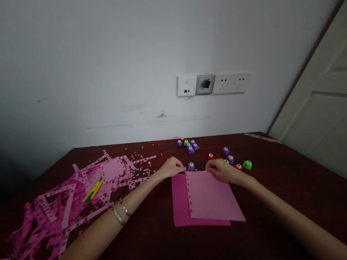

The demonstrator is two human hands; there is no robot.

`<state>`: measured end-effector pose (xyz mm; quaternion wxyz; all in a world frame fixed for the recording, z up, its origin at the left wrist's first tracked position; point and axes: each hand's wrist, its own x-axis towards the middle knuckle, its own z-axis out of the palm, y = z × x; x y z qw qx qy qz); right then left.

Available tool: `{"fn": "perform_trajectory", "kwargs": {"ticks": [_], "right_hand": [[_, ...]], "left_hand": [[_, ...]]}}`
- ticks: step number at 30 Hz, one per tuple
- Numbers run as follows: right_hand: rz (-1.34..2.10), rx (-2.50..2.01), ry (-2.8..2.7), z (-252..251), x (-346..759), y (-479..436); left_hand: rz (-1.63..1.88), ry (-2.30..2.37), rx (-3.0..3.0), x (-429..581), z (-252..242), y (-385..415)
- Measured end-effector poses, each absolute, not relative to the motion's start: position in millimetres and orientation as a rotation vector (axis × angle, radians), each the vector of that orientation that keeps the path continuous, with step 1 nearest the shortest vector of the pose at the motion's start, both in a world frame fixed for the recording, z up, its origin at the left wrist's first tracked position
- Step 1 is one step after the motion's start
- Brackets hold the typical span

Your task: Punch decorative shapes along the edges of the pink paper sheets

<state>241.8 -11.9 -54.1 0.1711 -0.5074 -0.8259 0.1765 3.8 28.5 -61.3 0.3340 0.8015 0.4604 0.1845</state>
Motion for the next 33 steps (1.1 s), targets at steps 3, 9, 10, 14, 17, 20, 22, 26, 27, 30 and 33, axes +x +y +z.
{"fn": "perform_trajectory", "kwargs": {"ticks": [3,9,10,14,17,20,22,26,27,30,33], "right_hand": [[0.483,-1.446,-2.343,-54,241,-12],[0.479,-1.435,-2.327,-55,241,-11],[0.482,-1.435,-2.322,-56,241,-11],[0.489,-1.424,-2.315,-57,242,-10],[0.481,-1.429,-2.313,-58,243,-9],[0.489,-1.448,-2.311,-58,244,-8],[0.493,-1.448,-2.314,-58,244,-7],[0.464,-1.445,-2.32,-59,245,-6],[0.456,-1.446,-2.321,-60,245,-6],[0.451,-1.448,-2.322,-61,245,-6],[0.45,-1.449,-2.322,-62,245,-5]], "left_hand": [[0.478,1.209,2.065,5,-62,28],[0.52,1.269,2.055,9,-69,29],[0.522,1.275,2.057,9,-70,29],[0.521,1.296,2.055,10,-72,29],[0.533,1.311,2.05,11,-73,30],[0.523,1.341,2.057,11,-72,30],[0.5,1.365,2.064,12,-71,29],[0.468,1.382,2.061,11,-66,28],[0.465,1.384,2.058,11,-65,27],[0.464,1.392,2.055,12,-64,26],[0.465,1.415,2.054,13,-64,26]]}}
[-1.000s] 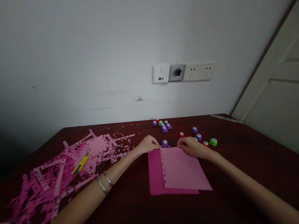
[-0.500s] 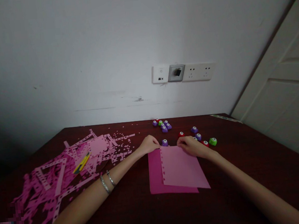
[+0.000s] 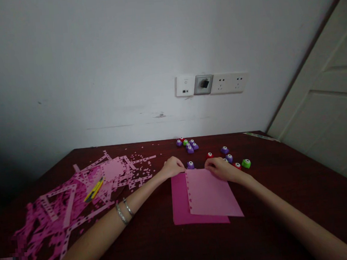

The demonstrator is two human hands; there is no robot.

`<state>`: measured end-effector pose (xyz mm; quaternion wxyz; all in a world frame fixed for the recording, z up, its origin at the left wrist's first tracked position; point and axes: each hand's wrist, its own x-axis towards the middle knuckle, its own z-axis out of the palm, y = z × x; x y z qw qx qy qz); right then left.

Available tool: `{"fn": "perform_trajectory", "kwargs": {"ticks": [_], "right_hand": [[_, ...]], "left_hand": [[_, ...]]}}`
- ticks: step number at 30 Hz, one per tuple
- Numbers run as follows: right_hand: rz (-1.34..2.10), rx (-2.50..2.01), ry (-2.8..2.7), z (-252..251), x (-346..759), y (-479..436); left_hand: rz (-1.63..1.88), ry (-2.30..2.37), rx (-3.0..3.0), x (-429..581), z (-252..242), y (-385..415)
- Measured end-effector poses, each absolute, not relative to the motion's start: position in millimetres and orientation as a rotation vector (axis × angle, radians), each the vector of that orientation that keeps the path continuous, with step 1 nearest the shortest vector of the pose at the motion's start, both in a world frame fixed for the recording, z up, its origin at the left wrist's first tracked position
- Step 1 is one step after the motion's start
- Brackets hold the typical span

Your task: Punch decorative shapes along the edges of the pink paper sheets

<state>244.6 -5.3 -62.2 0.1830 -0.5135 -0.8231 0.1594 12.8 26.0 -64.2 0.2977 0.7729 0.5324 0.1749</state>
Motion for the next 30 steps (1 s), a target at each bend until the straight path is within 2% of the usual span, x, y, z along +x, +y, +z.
{"fn": "perform_trajectory", "kwargs": {"ticks": [8,16,23,30], "right_hand": [[0.45,-1.464,-2.332,-60,244,-6],[0.292,-1.426,-2.366,-58,236,-3],[0.512,-1.266,-2.426,-61,226,11],[0.575,-1.215,-2.463,-62,224,15]], "left_hand": [[0.471,1.422,2.051,13,-64,27],[0.464,1.472,2.027,16,-62,22],[0.484,1.481,2.019,17,-62,20],[0.481,1.483,2.016,17,-64,22]]}}
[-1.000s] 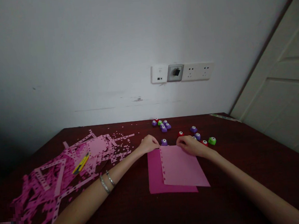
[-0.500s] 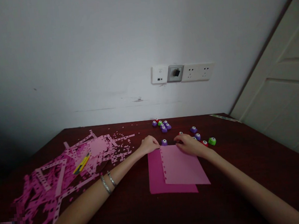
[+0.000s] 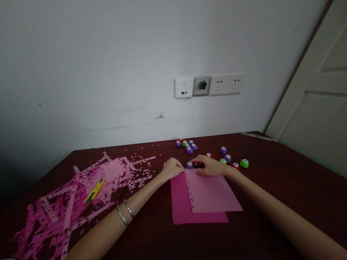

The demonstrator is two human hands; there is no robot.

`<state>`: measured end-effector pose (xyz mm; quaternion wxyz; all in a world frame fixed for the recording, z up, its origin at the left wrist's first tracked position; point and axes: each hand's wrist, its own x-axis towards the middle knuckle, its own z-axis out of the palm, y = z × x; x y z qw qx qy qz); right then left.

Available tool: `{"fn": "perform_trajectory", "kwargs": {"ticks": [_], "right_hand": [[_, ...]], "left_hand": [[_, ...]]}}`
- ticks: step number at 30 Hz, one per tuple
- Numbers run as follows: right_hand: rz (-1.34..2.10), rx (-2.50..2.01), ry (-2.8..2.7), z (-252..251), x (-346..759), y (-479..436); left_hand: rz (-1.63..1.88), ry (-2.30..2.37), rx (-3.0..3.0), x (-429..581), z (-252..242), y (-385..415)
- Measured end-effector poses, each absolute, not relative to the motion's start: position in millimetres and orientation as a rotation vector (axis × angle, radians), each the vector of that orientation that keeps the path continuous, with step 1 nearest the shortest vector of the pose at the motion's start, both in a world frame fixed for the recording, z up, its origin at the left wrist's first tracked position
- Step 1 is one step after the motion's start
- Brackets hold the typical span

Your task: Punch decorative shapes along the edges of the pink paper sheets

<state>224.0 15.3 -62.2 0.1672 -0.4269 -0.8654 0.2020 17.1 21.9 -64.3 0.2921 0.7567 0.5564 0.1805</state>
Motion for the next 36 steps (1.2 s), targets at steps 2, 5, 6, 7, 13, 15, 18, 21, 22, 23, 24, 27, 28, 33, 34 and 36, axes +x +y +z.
{"fn": "perform_trajectory", "kwargs": {"ticks": [2,5,6,7,13,15,18,21,22,23,24,27,28,33,34,36], "right_hand": [[0.602,-1.2,-2.434,-63,223,16],[0.636,-1.167,-2.398,-65,222,16],[0.643,-1.162,-2.391,-65,221,16],[0.649,-1.16,-2.384,-66,221,16],[0.685,-1.147,-2.375,-65,221,14],[0.683,-1.141,-2.373,-65,221,14],[0.66,-1.173,-2.359,-64,222,14],[0.626,-1.236,-2.35,-64,225,15],[0.623,-1.254,-2.353,-64,226,16],[0.622,-1.267,-2.357,-64,227,17],[0.626,-1.274,-2.364,-65,228,17],[0.664,-1.261,-2.372,-66,229,19],[0.694,-1.248,-2.369,-67,229,19],[0.836,-1.192,-2.33,-69,230,20],[0.848,-1.187,-2.324,-69,230,20],[0.866,-1.183,-2.317,-70,231,21]], "left_hand": [[0.482,1.484,2.022,17,-65,22],[0.494,1.483,2.033,17,-66,23],[0.496,1.481,2.036,16,-67,23],[0.498,1.48,2.038,16,-67,23],[0.534,1.479,2.038,17,-69,23],[0.541,1.488,2.035,18,-69,22],[0.525,1.509,2.037,18,-68,21],[0.494,1.51,2.05,18,-65,20],[0.488,1.504,2.052,17,-64,20],[0.487,1.499,2.053,17,-64,20],[0.486,1.492,2.054,17,-63,19],[0.49,1.477,2.054,16,-63,19],[0.491,1.478,2.053,16,-63,19],[0.503,1.496,2.036,17,-65,20],[0.508,1.497,2.03,18,-66,20],[0.522,1.497,2.017,18,-67,21]]}}
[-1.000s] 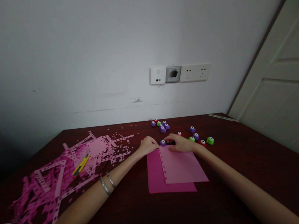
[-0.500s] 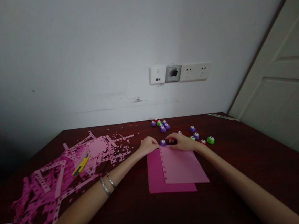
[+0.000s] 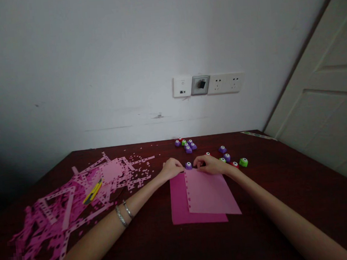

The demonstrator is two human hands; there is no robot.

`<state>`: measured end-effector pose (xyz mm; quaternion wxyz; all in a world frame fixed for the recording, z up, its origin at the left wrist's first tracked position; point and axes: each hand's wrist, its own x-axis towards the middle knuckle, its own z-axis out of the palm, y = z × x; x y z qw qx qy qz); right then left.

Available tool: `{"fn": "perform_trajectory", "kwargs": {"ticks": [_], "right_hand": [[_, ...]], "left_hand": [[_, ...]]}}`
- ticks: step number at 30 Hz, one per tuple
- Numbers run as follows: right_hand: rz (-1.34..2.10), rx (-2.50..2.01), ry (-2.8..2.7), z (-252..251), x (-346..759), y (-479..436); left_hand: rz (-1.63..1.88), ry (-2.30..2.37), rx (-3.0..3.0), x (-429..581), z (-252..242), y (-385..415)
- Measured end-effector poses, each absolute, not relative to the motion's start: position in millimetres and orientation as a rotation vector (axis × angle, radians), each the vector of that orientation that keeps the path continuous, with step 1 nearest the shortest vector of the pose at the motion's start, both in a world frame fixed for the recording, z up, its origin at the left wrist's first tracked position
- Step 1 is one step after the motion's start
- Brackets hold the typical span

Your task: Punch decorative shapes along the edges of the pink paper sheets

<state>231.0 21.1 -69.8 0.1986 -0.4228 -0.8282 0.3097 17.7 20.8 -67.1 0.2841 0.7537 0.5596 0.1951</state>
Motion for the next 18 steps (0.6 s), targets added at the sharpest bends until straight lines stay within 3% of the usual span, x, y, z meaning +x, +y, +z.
{"fn": "perform_trajectory", "kwargs": {"ticks": [18], "right_hand": [[0.789,-1.254,-2.302,-75.1,229.9,26.1]], "left_hand": [[0.582,1.507,2.064,17.4,-67.9,20.8]]}}
